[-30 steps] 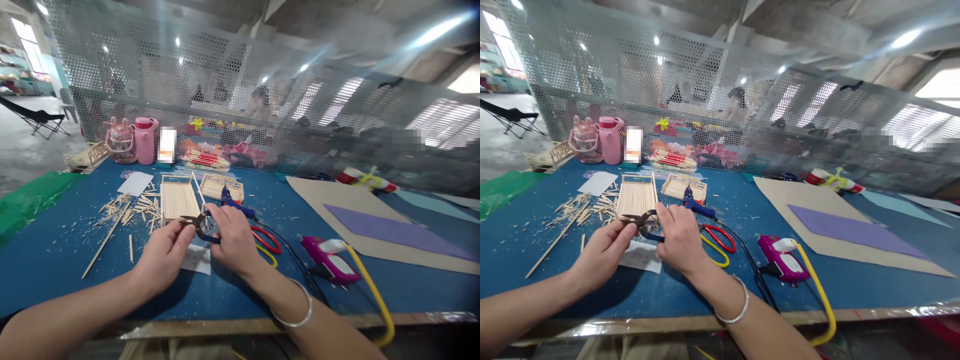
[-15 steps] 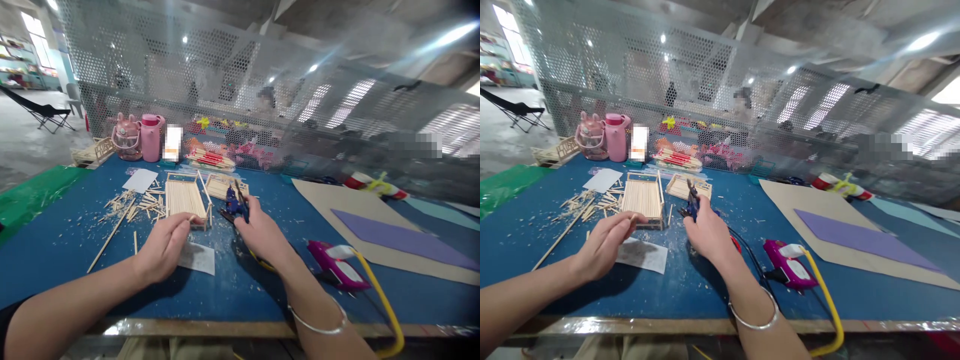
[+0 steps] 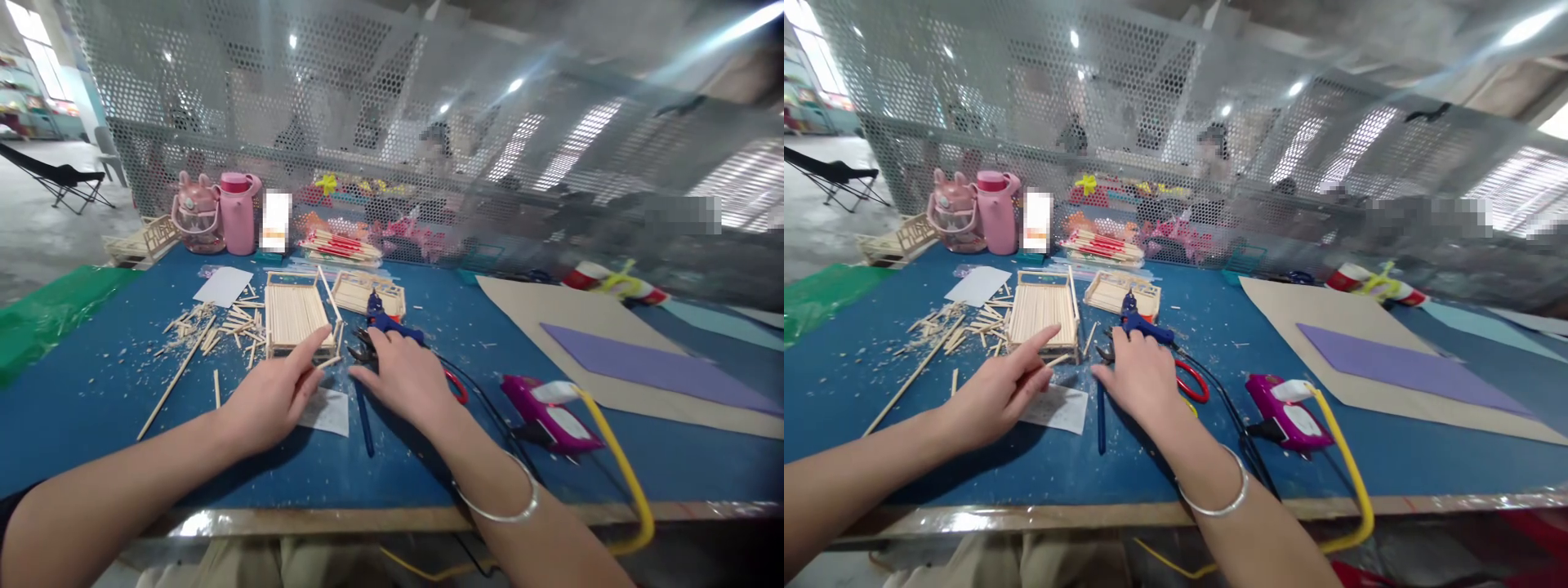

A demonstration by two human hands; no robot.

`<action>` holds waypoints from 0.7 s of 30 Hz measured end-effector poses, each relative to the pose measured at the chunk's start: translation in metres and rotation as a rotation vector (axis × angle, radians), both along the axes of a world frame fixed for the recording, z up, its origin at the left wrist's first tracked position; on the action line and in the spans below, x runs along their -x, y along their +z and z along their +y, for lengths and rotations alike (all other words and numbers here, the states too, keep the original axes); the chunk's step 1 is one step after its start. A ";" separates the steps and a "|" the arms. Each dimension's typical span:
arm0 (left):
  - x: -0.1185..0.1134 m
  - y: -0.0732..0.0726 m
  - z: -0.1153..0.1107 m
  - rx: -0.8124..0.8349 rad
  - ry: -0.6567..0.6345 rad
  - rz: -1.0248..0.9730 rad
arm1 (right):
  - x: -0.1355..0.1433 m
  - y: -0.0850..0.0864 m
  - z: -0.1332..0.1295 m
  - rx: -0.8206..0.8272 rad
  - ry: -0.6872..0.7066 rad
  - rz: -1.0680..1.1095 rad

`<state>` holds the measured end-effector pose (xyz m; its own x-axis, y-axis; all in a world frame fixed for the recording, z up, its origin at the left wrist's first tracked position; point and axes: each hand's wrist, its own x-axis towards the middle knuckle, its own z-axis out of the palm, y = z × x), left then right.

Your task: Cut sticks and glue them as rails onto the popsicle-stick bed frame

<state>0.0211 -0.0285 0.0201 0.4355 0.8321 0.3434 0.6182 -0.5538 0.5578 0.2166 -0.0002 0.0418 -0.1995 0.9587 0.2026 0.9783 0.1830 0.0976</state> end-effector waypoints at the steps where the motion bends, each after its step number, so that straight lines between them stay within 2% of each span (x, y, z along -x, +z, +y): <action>1: 0.000 -0.001 0.000 -0.020 -0.012 0.023 | -0.001 0.002 0.001 -0.075 0.054 0.060; 2: 0.000 -0.003 0.001 -0.046 -0.021 0.046 | -0.002 0.005 0.001 -0.156 0.141 0.133; 4: 0.001 -0.006 0.001 -0.118 -0.031 0.087 | -0.002 0.010 -0.001 -0.295 0.403 0.266; 6: 0.001 -0.008 0.001 -0.193 -0.028 0.118 | 0.000 0.012 -0.005 -0.356 0.675 0.302; 7: 0.002 -0.010 0.001 -0.221 -0.023 0.130 | 0.001 0.013 -0.006 -0.359 0.766 0.287; 9: 0.002 -0.010 0.001 -0.262 -0.009 0.143 | 0.004 0.012 -0.009 -0.338 0.852 0.250; 13: 0.008 -0.003 0.002 -0.333 -0.035 0.084 | 0.005 0.008 -0.007 -0.319 0.858 0.304; 15: 0.018 0.006 0.005 -0.412 0.011 -0.006 | 0.004 0.005 -0.002 -0.352 0.805 0.376; 16: 0.024 0.011 0.007 -0.463 0.093 -0.075 | 0.003 0.003 0.001 -0.382 0.764 0.412; 18: 0.039 0.018 0.014 -0.482 0.334 -0.269 | 0.002 -0.001 0.008 -0.456 0.689 0.473; 19: 0.046 0.020 0.018 -0.442 0.428 -0.351 | 0.003 -0.003 0.011 -0.488 0.660 0.497; 21: 0.057 0.020 0.027 -0.316 0.505 -0.385 | 0.005 -0.008 0.017 -0.529 0.626 0.526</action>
